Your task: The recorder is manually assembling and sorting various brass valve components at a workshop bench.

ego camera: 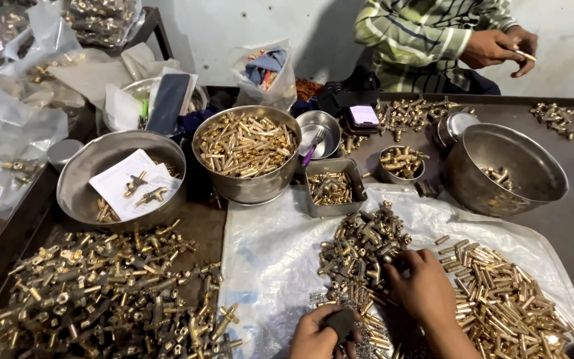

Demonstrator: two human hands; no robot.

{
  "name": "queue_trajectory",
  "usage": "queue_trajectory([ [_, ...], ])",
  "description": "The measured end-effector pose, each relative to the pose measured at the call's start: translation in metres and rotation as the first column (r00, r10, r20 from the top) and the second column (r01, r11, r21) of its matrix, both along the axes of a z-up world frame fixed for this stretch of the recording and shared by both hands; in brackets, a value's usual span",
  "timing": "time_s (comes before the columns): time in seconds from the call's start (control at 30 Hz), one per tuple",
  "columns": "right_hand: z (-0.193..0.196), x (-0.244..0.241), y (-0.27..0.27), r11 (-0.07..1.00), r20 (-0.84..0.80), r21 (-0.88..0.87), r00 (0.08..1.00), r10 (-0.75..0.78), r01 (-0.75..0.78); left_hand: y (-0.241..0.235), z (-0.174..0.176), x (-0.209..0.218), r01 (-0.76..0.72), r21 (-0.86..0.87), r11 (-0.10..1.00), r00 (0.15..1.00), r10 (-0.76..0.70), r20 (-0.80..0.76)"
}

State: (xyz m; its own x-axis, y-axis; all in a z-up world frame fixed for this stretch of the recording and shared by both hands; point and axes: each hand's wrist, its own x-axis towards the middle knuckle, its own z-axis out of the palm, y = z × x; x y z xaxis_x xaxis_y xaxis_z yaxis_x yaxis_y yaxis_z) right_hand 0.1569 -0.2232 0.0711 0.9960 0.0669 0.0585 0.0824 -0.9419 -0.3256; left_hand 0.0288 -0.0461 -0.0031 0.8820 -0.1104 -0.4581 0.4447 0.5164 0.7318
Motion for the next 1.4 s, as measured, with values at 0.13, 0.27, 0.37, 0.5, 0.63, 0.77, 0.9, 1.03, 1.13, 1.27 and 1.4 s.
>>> queue_trajectory([
  [0.13, -0.036, 0.015, -0.026, 0.992, 0.148, 0.117, 0.989, 0.024, -0.042, 0.004, -0.006, -0.003, -0.030, 0.110, 0.993, 0.995, 0.019, 0.099],
  [0.27, -0.010, -0.026, -0.020, 0.947, 0.347, 0.241, 0.930, 0.121, -0.213, 0.017, 0.036, -0.002, -0.045, 0.088, 0.995, 0.998, 0.048, -0.034],
  [0.37, 0.020, -0.062, -0.012, 0.817, 0.454, 0.334, 0.840, 0.298, -0.471, 0.018, 0.062, -0.008, -0.144, -0.206, 0.968, 0.966, 0.092, -0.241],
  [0.5, -0.030, -0.059, -0.054, 0.870, 0.028, 0.378, 0.943, 0.331, -0.317, 0.010, 0.008, -0.012, -0.007, -0.108, 0.994, 1.000, 0.006, -0.010],
  [0.63, -0.031, -0.074, -0.050, 0.940, -0.169, 0.128, 0.927, 0.336, -0.318, 0.007, 0.032, -0.011, -0.089, 0.089, 0.992, 0.996, 0.089, -0.002],
  [0.77, -0.039, -0.075, -0.038, 0.918, -0.093, 0.039, 0.914, 0.396, -0.394, 0.008, 0.052, -0.012, -0.132, 0.128, 0.983, 0.991, 0.132, 0.008],
  [0.9, -0.034, -0.073, -0.033, 0.922, -0.068, -0.067, 0.924, 0.376, -0.380, 0.007, 0.036, -0.017, -0.105, 0.184, 0.977, 0.986, 0.079, 0.145],
  [1.03, -0.031, -0.071, -0.033, 0.904, -0.082, -0.081, 0.907, 0.413, -0.419, 0.009, 0.056, -0.020, -0.113, 0.316, 0.942, 0.960, 0.021, 0.279],
  [1.13, -0.034, -0.068, -0.033, 0.876, -0.079, -0.112, 0.883, 0.463, -0.469, 0.009, 0.063, -0.022, -0.100, 0.500, 0.860, 0.940, -0.083, 0.330],
  [1.27, -0.008, -0.072, -0.019, 0.871, -0.110, -0.152, 0.884, 0.454, -0.466, 0.006, 0.064, -0.024, -0.096, 0.506, 0.857, 0.933, -0.101, 0.347],
  [1.4, 0.016, -0.078, -0.015, 0.942, -0.164, 0.166, 0.934, 0.318, -0.292, 0.011, 0.082, -0.024, 0.243, 0.621, 0.745, 0.962, -0.267, -0.056],
])
